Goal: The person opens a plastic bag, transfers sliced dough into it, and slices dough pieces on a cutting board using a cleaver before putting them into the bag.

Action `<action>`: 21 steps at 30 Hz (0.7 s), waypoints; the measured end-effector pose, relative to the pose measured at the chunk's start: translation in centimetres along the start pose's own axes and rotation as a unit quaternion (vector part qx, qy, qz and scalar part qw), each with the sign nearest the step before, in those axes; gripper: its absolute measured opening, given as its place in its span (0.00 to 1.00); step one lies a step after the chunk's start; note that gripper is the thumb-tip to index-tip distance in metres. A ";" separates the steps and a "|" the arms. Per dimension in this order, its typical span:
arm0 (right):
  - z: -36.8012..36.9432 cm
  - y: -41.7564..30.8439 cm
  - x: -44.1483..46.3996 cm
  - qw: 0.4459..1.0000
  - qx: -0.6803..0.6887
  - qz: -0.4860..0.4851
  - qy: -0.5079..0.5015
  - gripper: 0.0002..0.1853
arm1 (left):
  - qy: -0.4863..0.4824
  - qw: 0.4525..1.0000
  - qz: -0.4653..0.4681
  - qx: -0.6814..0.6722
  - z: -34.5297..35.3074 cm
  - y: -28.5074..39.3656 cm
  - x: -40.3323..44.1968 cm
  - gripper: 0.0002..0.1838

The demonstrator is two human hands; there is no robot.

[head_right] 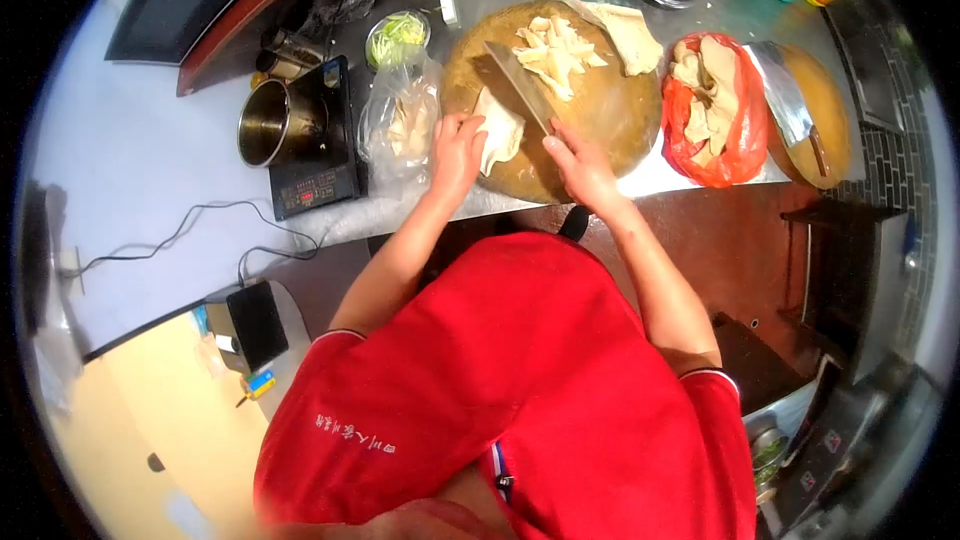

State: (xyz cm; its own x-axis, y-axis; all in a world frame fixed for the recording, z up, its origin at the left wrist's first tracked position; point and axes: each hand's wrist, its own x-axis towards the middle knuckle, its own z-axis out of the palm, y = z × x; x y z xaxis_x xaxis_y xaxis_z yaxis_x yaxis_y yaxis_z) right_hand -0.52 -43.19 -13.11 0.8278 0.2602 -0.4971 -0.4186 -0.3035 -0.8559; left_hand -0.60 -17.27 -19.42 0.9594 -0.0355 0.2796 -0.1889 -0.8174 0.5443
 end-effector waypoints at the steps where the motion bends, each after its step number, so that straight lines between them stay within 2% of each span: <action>1: 1.2 2.0 0.5 0.988 -0.102 -0.102 0.057 0.35 | 0.025 0.999 0.031 0.016 0.2 -0.1 -0.9 0.18; 2: 2.3 3.6 0.7 0.952 -0.204 -0.199 0.114 0.36 | 0.038 0.998 0.049 0.013 0.5 -0.3 -1.5 0.19; 3: 3.2 -0.1 -2.1 0.981 -0.146 -0.109 0.063 0.36 | 0.049 0.997 0.065 0.009 0.8 -0.6 -2.2 0.21; 4: 4.5 0.6 -2.8 0.968 -0.168 -0.167 0.087 0.36 | 0.059 0.995 0.077 0.005 1.0 -0.8 -2.8 0.23; 5: 5.6 0.4 -3.5 0.965 -0.194 -0.157 0.080 0.35 | 0.047 0.996 0.077 -0.026 0.9 -1.1 -2.8 0.26; 8: 8.6 1.0 -3.9 0.944 -0.298 -0.125 0.070 0.34 | -0.018 0.997 0.055 -0.044 0.4 -1.9 -3.0 0.28; 9: 9.3 1.6 -3.8 0.932 -0.337 -0.115 0.070 0.33 | 0.026 0.995 0.094 -0.030 0.6 -2.2 -2.6 0.28; 12: 10.2 3.2 -4.7 0.947 -0.275 -0.126 0.105 0.32 | 0.014 0.998 0.042 -0.034 0.8 -2.2 -2.8 0.21; 15: 9.7 3.0 -6.6 0.961 -0.220 -0.108 0.130 0.32 | 0.017 0.998 0.037 -0.046 -0.6 -1.6 -1.7 0.21; 18: 9.1 1.3 -8.7 0.984 -0.101 -0.017 0.144 0.31 | -0.039 0.993 -0.039 -0.105 -1.8 -1.4 -0.6 0.18; 21: 8.6 0.1 -10.3 0.984 0.025 0.063 0.162 0.30 | -0.091 0.982 -0.102 -0.129 -3.9 0.2 -0.3 0.18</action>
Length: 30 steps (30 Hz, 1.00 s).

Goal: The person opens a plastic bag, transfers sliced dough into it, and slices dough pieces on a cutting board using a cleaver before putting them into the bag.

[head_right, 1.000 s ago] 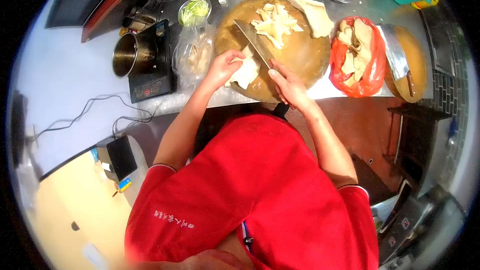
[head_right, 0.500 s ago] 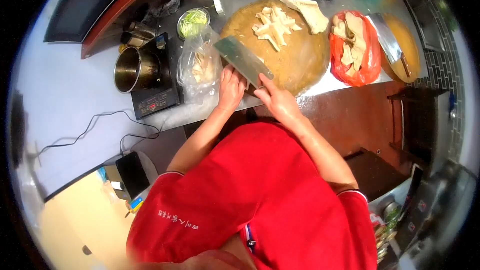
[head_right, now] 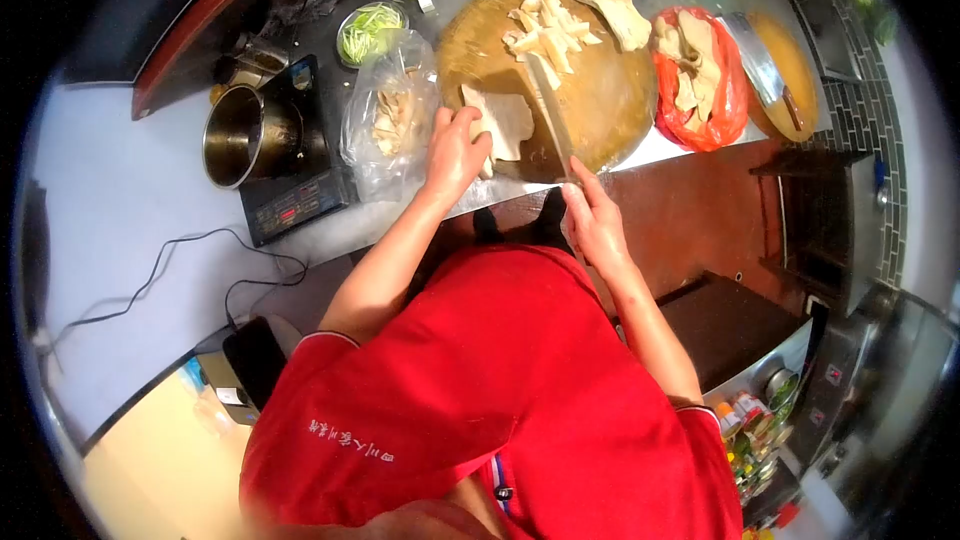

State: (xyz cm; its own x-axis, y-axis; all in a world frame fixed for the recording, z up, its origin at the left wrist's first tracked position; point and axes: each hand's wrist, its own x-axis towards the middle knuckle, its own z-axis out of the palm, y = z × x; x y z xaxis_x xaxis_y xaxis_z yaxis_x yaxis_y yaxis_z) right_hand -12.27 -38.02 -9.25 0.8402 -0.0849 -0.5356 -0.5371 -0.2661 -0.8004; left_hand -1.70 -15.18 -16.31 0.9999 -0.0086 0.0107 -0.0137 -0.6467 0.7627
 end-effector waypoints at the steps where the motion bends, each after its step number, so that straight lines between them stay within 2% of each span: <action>1: -0.1 -0.2 -0.2 1.000 -0.007 0.004 0.006 0.30 | -0.014 0.999 -0.026 -0.012 -0.2 0.4 0.0 0.18; 2: -0.1 -0.3 -0.3 1.000 -0.013 0.008 0.012 0.30 | 0.020 0.998 0.041 0.048 0.9 -1.2 -0.3 0.20; 3: -0.2 -0.5 -0.5 1.000 -0.020 0.013 0.018 0.30 | -0.029 0.997 -0.030 -0.066 1.0 -1.0 -0.4 0.19; 5: 0.2 0.2 -0.1 0.995 -0.088 -0.054 0.015 0.31 | -0.131 0.934 -0.170 -0.284 1.6 -0.5 -1.4 0.19; 6: 0.5 0.0 0.0 0.990 -0.118 -0.077 0.008 0.31 | -0.135 0.938 -0.147 -0.283 1.7 -0.3 -2.1 0.20; 10: 1.8 0.7 1.0 0.954 -0.219 -0.204 -0.012 0.32 | -0.134 0.902 -0.163 -0.377 2.6 -1.7 -2.1 0.23; 13: 2.4 1.0 1.2 0.935 -0.309 -0.174 -0.025 0.32 | -0.114 0.900 -0.189 -0.376 2.5 -1.2 -2.2 0.18; 16: 2.3 1.8 1.4 0.929 -0.329 -0.171 -0.013 0.33 | -0.110 0.972 -0.103 -0.182 1.5 -0.4 -2.6 0.14; 17: 2.3 2.1 1.5 0.928 -0.328 -0.177 -0.010 0.34 | -0.078 0.995 -0.001 -0.068 1.2 -0.3 -3.1 0.13; 18: 2.3 2.4 1.5 0.927 -0.328 -0.183 -0.007 0.34 | -0.044 0.993 0.101 0.047 0.8 -0.2 -3.7 0.13; 19: 2.3 2.7 1.6 0.926 -0.327 -0.190 -0.004 0.34 | -0.007 0.966 0.202 0.160 0.6 -0.2 -4.1 0.13; 20: 2.4 2.9 1.7 0.926 -0.314 -0.208 0.002 0.34 | 0.012 0.960 0.235 0.152 1.4 -1.1 -4.5 0.14; 22: 2.8 2.9 1.9 0.926 -0.290 -0.242 0.014 0.34 | -0.019 0.936 0.324 0.133 1.2 -1.9 -3.7 0.15; 23: 2.9 2.8 1.8 0.925 -0.305 -0.225 0.005 0.34 | -0.034 0.921 0.367 0.123 1.0 -2.3 -3.2 0.16; 26: 3.2 2.3 1.1 0.920 -0.343 -0.187 -0.011 0.35 | -0.088 0.917 0.368 0.123 2.4 -4.5 -2.4 0.18; 30: 3.3 4.1 -0.5 0.917 -0.361 -0.169 -0.009 0.36 | -0.048 0.917 0.383 0.095 3.0 -4.3 -2.1 0.20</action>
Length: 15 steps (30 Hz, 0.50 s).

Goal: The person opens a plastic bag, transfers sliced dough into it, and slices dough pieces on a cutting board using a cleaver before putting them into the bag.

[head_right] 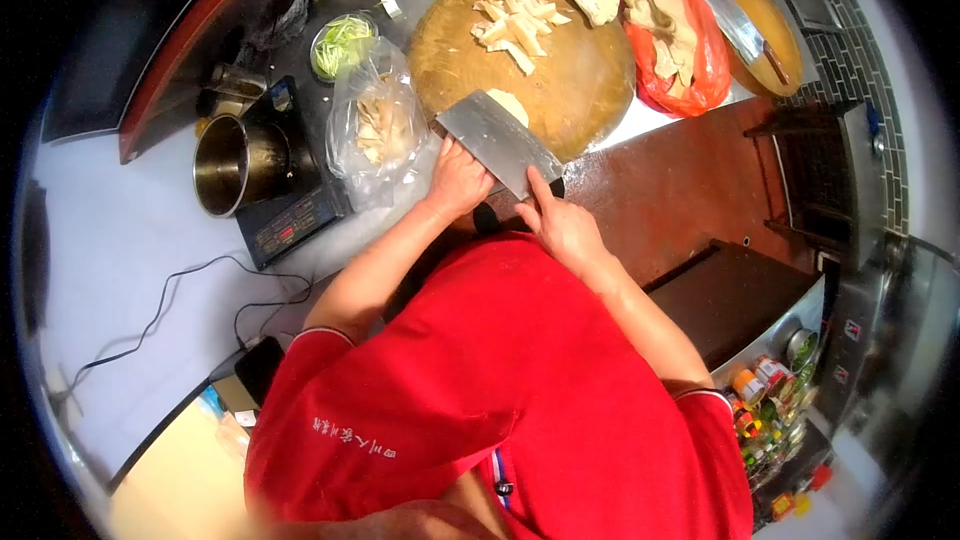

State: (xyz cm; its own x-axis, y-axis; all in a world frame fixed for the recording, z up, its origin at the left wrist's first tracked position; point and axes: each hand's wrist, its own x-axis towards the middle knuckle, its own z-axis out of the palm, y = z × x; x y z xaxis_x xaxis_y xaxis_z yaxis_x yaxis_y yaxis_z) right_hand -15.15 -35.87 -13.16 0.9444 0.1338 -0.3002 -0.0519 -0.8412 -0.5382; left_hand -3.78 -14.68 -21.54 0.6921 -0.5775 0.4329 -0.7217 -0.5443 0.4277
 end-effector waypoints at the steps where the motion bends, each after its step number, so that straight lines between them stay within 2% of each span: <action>1: 0.1 0.1 -0.3 1.000 0.000 0.005 -0.005 0.37 | 0.009 1.000 -0.003 -0.002 0.2 0.0 -0.1 0.20; 7: 0.0 0.3 1.9 0.999 -0.008 0.022 -0.023 0.39 | 0.036 0.999 -0.021 -0.020 0.6 0.3 0.0 0.18; 13: 0.0 1.7 6.9 0.995 0.053 -0.077 0.041 0.39 | 0.034 0.999 -0.028 -0.006 0.9 0.1 0.2 0.11; 15: -0.5 1.7 7.1 0.998 0.039 -0.047 0.016 0.39 | 0.038 0.999 -0.031 0.002 1.0 0.2 0.0 0.10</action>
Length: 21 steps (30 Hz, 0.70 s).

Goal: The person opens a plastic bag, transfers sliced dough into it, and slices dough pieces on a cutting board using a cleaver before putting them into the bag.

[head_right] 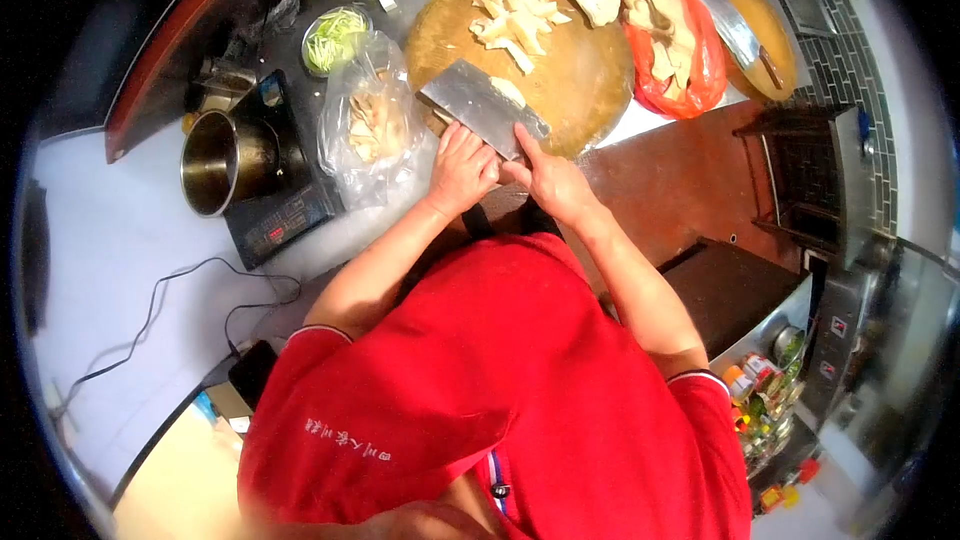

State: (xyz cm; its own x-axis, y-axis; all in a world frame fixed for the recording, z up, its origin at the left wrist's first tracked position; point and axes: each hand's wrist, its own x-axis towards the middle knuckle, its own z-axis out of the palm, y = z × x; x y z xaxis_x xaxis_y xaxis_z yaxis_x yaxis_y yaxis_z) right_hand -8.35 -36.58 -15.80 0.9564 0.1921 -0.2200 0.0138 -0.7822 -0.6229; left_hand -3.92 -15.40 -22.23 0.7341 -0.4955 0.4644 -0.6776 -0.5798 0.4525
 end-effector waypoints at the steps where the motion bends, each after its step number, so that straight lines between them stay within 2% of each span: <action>1: -0.4 -0.4 -0.2 1.000 -0.006 0.016 -0.012 0.39 | 0.002 1.000 0.002 0.002 0.0 -0.1 0.0 0.10; 4: -2.7 -1.0 -2.8 0.996 0.005 0.071 -0.058 0.38 | 0.017 1.000 0.017 -0.002 -0.5 -0.2 0.4 0.10; 5: -2.9 0.0 -4.6 0.998 0.032 0.053 -0.029 0.38 | 0.015 1.000 0.015 -0.012 -0.5 -0.1 0.4 0.10; 8: -5.4 0.5 -8.0 0.991 0.067 0.098 -0.058 0.38 | 0.023 0.999 0.013 -0.025 0.0 0.1 -0.1 0.12; 9: -5.5 1.3 -8.0 0.994 0.076 0.074 -0.036 0.38 | 0.027 0.999 0.015 -0.024 0.1 0.1 -0.2 0.14; 10: -7.0 -0.3 -7.6 0.984 0.122 0.119 -0.053 0.37 | 0.033 0.999 0.019 -0.023 0.1 -0.1 -0.1 0.15; 11: -8.5 -2.2 -6.8 0.946 0.195 0.247 -0.079 0.36 | 0.034 0.999 0.021 -0.020 0.1 -0.1 -0.1 0.16; 13: -8.6 -4.0 -5.7 0.933 0.225 0.275 -0.061 0.35 | 0.033 0.999 0.023 -0.017 0.1 0.0 -0.1 0.18; 15: -6.0 -3.0 -5.5 0.987 0.139 0.074 0.023 0.34 | 0.050 0.998 0.028 -0.006 0.2 0.0 -0.1 0.17; 16: -4.5 -3.0 -5.1 0.996 0.083 0.025 0.035 0.34 | 0.057 0.998 0.033 -0.001 0.4 -0.1 -0.1 0.16; 18: -2.6 -4.0 -5.3 0.998 0.048 0.034 -0.011 0.34 | 0.026 0.999 0.023 -0.003 0.4 -0.4 -0.2 0.21; 20: -1.4 -4.6 -5.7 0.993 -0.013 0.086 -0.076 0.36 | 0.012 1.000 0.004 -0.026 0.6 -0.6 -0.5 0.24; 21: 0.1 -3.2 -6.4 0.994 -0.024 0.077 -0.070 0.38 | 0.018 1.000 0.015 -0.019 0.7 -0.8 -0.6 0.27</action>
State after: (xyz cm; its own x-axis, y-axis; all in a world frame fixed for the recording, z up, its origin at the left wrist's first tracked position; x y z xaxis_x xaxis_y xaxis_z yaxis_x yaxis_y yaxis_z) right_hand -14.56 -35.24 -12.42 0.8986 0.1458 -0.4138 -0.1121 -0.8355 -0.5379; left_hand -3.83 -15.07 -23.36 0.7117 -0.4876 0.5057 -0.7010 -0.5391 0.4669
